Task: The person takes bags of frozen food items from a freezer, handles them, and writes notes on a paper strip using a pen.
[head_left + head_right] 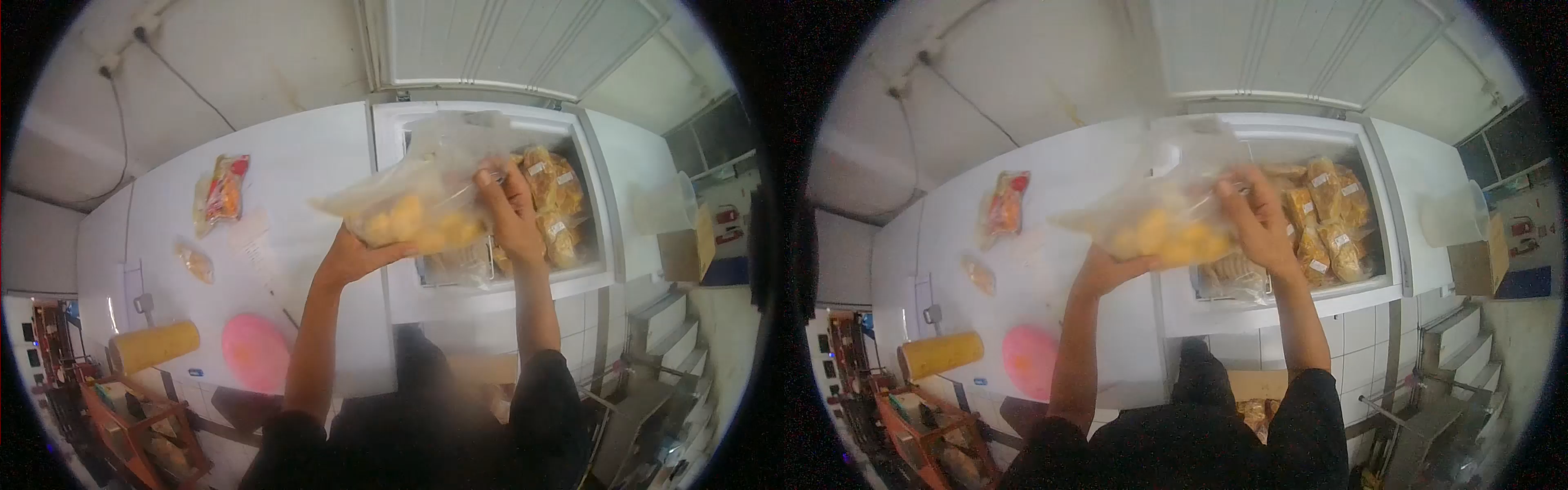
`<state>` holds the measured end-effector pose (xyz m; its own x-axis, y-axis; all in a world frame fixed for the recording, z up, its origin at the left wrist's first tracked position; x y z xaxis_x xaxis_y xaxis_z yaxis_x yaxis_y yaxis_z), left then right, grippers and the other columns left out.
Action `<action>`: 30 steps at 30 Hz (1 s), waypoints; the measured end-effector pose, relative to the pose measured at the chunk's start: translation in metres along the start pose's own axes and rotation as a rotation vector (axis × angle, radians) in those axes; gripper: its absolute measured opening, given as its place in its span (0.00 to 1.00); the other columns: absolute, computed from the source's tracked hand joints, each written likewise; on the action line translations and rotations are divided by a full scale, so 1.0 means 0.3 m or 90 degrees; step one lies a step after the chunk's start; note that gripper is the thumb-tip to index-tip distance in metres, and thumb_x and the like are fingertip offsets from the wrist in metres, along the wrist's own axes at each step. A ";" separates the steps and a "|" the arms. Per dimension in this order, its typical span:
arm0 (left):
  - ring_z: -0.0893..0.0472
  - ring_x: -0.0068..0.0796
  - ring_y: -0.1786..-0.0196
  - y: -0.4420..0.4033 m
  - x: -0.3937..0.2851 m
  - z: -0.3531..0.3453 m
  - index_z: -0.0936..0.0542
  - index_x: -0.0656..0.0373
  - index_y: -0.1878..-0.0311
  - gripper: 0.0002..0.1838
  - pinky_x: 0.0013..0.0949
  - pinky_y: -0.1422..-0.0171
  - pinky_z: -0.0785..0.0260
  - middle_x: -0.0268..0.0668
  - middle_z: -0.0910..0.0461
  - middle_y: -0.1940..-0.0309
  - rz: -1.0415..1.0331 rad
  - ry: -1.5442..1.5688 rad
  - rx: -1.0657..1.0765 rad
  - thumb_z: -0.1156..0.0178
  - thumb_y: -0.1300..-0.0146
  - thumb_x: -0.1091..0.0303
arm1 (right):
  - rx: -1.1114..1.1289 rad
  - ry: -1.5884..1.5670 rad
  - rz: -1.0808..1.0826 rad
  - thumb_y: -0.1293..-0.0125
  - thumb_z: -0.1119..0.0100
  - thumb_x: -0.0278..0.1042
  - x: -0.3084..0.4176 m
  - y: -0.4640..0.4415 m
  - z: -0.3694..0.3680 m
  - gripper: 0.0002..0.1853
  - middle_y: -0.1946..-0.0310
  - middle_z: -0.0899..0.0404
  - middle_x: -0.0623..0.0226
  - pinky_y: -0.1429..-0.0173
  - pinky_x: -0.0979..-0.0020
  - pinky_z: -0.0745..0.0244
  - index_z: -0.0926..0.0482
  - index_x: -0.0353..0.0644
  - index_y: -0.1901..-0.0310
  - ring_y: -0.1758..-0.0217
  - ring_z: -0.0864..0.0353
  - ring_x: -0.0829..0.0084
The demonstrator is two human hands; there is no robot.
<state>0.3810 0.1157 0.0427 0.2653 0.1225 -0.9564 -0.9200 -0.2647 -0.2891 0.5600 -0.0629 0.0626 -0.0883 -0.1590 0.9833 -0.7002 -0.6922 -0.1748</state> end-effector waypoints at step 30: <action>0.19 0.32 0.37 0.947 -0.840 0.320 0.28 0.65 0.30 0.35 0.36 0.33 0.25 0.40 0.19 0.39 0.020 0.006 -0.230 0.24 0.38 0.69 | 0.330 0.013 0.031 0.45 0.20 0.28 0.584 0.610 -0.942 0.24 0.54 0.12 0.65 0.45 0.68 0.16 0.15 0.37 0.46 0.52 0.13 0.74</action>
<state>0.0250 0.1014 0.2057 0.2422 0.1001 -0.9650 -0.7668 -0.5897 -0.2536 0.2163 -0.0184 0.2171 -0.1296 -0.1898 0.9732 -0.2522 -0.9429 -0.2175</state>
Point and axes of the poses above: each hand's wrist, its own y-axis away from the middle knuckle, its own z-axis out of the back of the hand, x = y × z, the point moved 4 cm from there along -y, towards the middle knuckle
